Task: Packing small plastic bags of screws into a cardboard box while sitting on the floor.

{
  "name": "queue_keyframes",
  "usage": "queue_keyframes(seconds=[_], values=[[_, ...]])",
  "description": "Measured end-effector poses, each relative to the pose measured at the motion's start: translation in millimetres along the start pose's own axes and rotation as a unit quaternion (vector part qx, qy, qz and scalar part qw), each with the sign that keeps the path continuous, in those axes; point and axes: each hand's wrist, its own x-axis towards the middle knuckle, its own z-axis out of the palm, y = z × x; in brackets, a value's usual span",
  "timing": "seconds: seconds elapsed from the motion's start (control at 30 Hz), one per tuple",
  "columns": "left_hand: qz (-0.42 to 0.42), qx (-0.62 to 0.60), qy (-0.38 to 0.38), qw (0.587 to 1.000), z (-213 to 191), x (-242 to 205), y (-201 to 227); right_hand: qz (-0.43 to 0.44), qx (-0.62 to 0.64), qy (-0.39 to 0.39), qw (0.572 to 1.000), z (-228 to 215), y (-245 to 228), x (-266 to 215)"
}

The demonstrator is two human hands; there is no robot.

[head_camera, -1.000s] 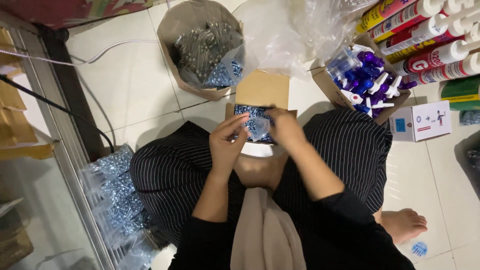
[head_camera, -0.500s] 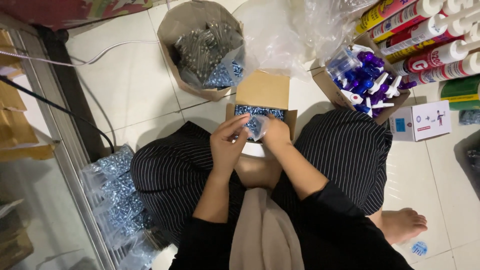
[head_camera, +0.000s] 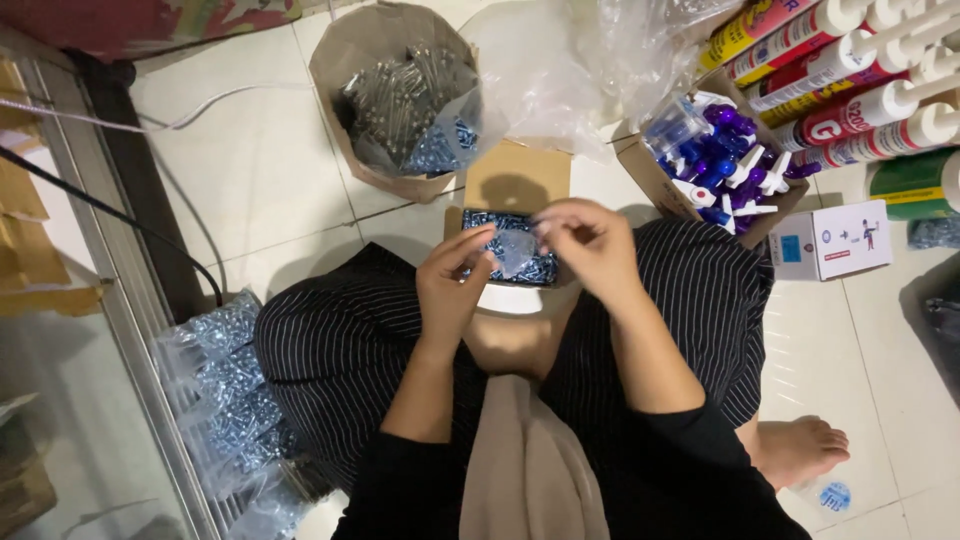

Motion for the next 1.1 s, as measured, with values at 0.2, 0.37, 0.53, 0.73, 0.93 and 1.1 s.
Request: queue_keyframes(seconds=[0.2,0.37,0.53,0.73,0.93,1.1], values=[[0.03,0.076,0.003,0.997,2,-1,-2,-0.065,-0.121,0.041,0.99,-1,34,1],[0.033,0.104,-0.026,0.994,3,-2,-6,0.118,-0.529,-0.1,0.835,20,97,-15],[0.018,0.102,-0.015,0.994,7,-7,1,0.097,-0.656,-0.123,0.738,46,124,-25],[0.023,0.097,-0.025,0.995,7,-12,8,0.08,-0.571,-0.111,0.81,33,173,-17],[0.054,0.096,-0.021,0.994,3,-17,-8,0.116,-0.555,-0.088,0.819,34,194,-16],[0.046,0.084,-0.015,0.995,0,-20,-6,0.191,-0.505,-0.132,0.831,15,188,-1]])
